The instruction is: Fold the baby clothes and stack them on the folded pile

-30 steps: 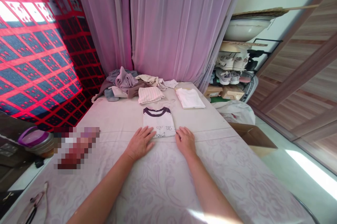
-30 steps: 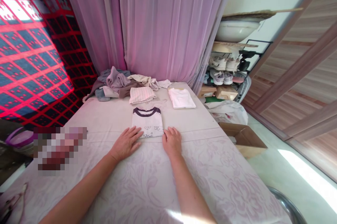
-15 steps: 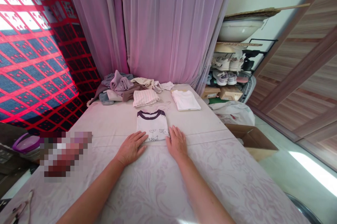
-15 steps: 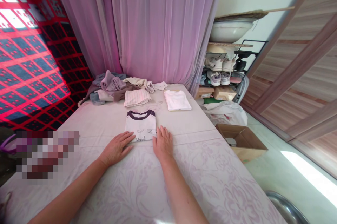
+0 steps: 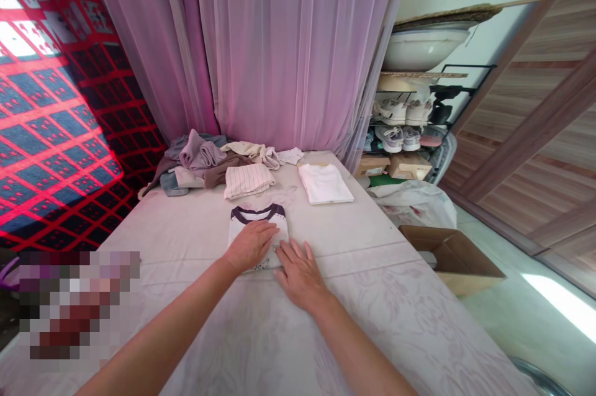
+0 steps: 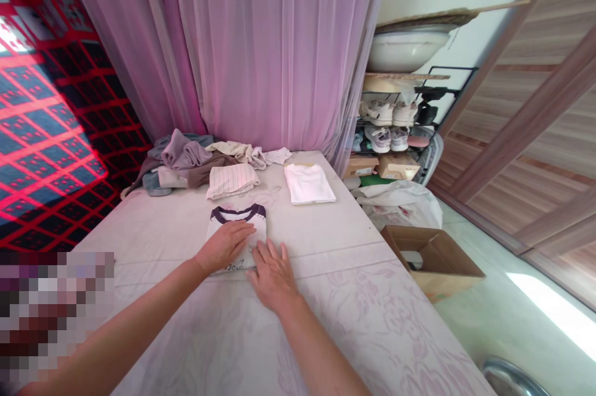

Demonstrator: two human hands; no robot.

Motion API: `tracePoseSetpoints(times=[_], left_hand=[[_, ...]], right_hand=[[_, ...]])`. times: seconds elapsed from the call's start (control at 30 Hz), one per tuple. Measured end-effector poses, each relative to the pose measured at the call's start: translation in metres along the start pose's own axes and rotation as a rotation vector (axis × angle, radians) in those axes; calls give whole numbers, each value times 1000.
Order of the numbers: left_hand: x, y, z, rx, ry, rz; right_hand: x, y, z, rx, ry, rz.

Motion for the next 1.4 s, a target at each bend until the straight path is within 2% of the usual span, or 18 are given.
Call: tracePoseSetpoints(times=[0.13,0.2,0.27,0.57,0.73,0.93,1.1,1.4], left_hand=[[54,-28,-8,78,-62,-201],[69,-37,-11,123,-127,-297],[77,-39,-14,140,-180,-337],[78,-27,-35,60,-237,-331],[77,-22,-38,110,-299,-342],[91,-25,-43,217,-347,-316],[101,-33,-42,179,-349,-424],[113,-36,-65,82,-201,-614]], right_hand=[[-4,-8,2,42,-13,-57],[-4,-8,4,68,-25,-71],[-3,-8,4,93,-32,-71],[-3,-7,5,133,-36,-79],[-3,-6,6,140,-32,-63],[-3,-6,5,121,-15,-25],[-3,-5,4,119,1,-14],[-3,-6,5,106,5,-24]])
Point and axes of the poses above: each hand's wrist, its own x-axis towards the middle knuckle, its own y-axis out of the back of the hand, z = x × y, the point moved 10 cm from there along x, towards the middle knuckle, and after that the axes turned 8 degrees about -y, right-handed, at the moved point
